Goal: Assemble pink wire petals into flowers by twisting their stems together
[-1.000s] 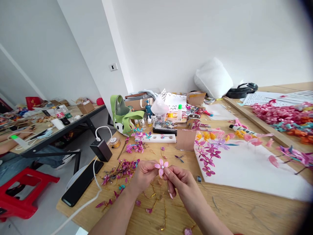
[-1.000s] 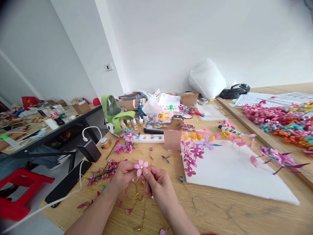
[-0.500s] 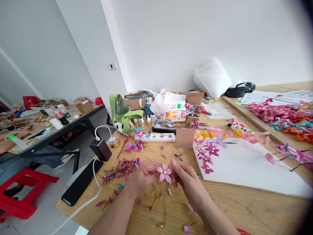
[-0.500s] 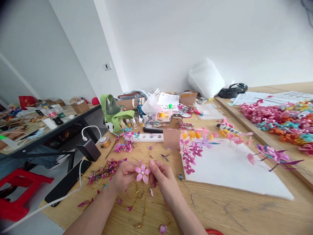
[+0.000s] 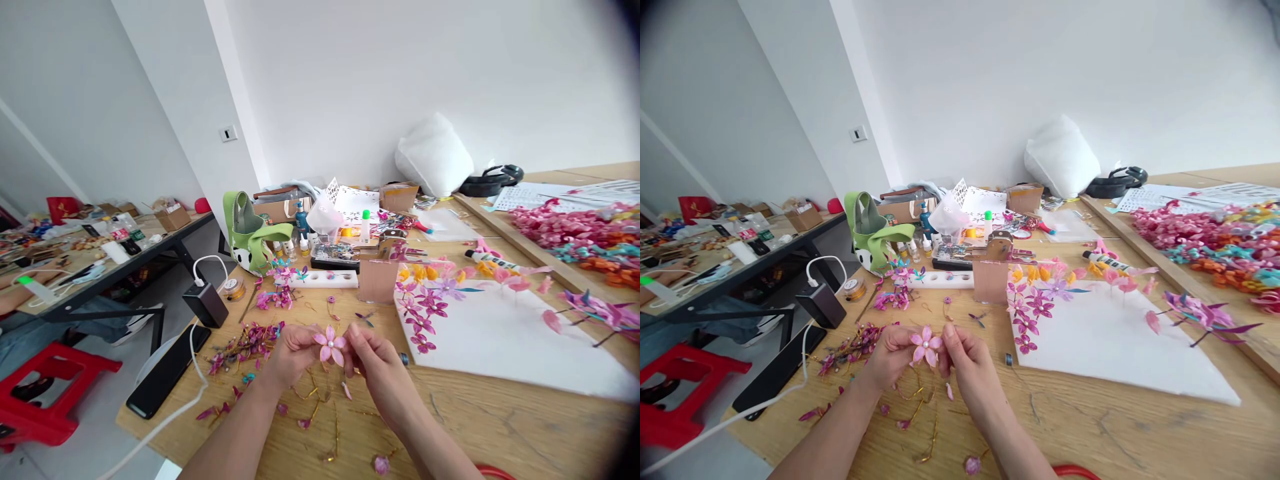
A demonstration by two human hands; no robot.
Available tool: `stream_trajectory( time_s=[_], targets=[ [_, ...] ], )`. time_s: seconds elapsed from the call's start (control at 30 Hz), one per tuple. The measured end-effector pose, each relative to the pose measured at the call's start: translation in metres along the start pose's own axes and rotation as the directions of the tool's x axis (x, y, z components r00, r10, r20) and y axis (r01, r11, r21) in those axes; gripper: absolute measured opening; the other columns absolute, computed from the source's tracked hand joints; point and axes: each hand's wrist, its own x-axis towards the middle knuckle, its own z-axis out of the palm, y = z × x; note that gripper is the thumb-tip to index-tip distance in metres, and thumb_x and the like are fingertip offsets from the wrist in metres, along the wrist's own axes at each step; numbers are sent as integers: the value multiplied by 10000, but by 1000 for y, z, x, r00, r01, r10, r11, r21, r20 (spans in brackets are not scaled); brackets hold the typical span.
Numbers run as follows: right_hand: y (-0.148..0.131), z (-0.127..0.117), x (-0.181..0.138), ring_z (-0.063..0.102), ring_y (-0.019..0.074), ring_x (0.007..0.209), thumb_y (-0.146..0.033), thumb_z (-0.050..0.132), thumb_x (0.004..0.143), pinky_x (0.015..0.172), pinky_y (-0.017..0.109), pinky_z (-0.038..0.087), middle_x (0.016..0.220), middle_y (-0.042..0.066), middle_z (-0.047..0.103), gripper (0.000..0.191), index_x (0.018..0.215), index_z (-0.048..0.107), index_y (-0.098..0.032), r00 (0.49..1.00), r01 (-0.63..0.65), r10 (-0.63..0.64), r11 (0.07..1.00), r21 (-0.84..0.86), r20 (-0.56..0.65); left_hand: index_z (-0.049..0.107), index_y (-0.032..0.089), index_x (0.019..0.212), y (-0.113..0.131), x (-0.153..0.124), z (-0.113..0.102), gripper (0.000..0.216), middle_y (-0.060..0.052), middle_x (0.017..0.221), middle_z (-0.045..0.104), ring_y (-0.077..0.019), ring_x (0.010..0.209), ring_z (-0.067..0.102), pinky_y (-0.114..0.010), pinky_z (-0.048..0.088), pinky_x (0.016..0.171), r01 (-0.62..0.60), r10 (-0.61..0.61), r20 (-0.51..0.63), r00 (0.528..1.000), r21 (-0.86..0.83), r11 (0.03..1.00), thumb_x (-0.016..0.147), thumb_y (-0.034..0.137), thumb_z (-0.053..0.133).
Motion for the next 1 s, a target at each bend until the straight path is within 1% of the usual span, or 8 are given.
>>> stream_trajectory(
  time_s=[0.1, 0.2, 0.33, 0.53, 0.8, 0.87, 0.93, 1.0],
  targets=[
    [-2, 1, -2, 427, 115, 428, -657, 373, 844, 413, 230, 308, 442, -1, 510, 552, 613, 526, -179, 997, -17, 17, 1000, 4, 72, 673, 127, 592, 1, 0, 0, 298, -41, 608, 590, -131, 594, 512, -248, 408, 564, 30, -29, -71, 997, 15, 999, 737, 386, 686],
    [-3, 2, -2, 430, 110, 420, -635, 488, 801, 399, 223, 312, 464, -2, 537, 495, 649, 554, -170, 993, 16, -6, 996, -86, 115, 687, 130, 613, 3, 1, 0, 310, -35, 590, 586, -137, 596, 529, -234, 404, 538, 41, -36, -94, 995, 51, 998, 741, 412, 675],
    [-1, 2, -1, 394, 91, 369, -605, 529, 793, 374, 215, 291, 454, -14, 545, 449, 682, 561, -172, 995, 27, -12, 987, -157, 96, 714, 133, 652, 7, 1, 1, 319, -41, 626, 614, -138, 609, 537, -242, 409, 576, 41, -34, -70, 997, 96, 995, 771, 419, 641],
    [2, 3, -1, 366, 81, 354, -588, 498, 822, 370, 210, 281, 436, -34, 513, 430, 683, 545, -183, 995, 55, -40, 983, -173, 91, 709, 136, 636, 9, 2, 4, 345, -64, 655, 643, -153, 619, 550, -278, 421, 630, 43, -41, -55, 998, 36, 998, 776, 440, 626],
    [-5, -2, -3, 396, 93, 366, -593, 506, 812, 402, 228, 290, 417, -26, 505, 452, 657, 566, -173, 994, 2, 22, 977, -214, 108, 689, 146, 622, 7, 0, 2, 290, -30, 627, 602, -132, 602, 519, -260, 406, 617, 56, -54, -69, 996, 38, 998, 778, 385, 638],
    [-9, -4, -3, 371, 91, 388, -598, 494, 815, 418, 232, 276, 404, -37, 445, 479, 608, 558, -171, 997, 16, 3, 966, -258, 72, 700, 146, 644, 6, 0, 2, 270, -40, 645, 605, -142, 633, 525, -267, 407, 632, 46, -44, -49, 998, 46, 998, 785, 366, 635],
    [-12, -6, -2, 345, 90, 436, -586, 509, 811, 439, 233, 262, 443, -44, 406, 472, 587, 543, -172, 996, 70, -82, 951, -301, -28, 711, 148, 659, 6, -1, 2, 249, -52, 664, 618, -151, 652, 531, -278, 411, 653, 34, -34, -8, 999, 61, 998, 783, 353, 641],
    [-12, -7, 0, 373, 101, 510, -552, 551, 800, 480, 233, 288, 533, -30, 448, 418, 628, 548, -172, 982, 132, -167, 944, -302, -93, 722, 150, 670, 7, -1, 2, 254, -70, 683, 640, -164, 662, 548, -293, 420, 673, 38, -42, 50, 998, 82, 996, 783, 362, 638]
  ],
)
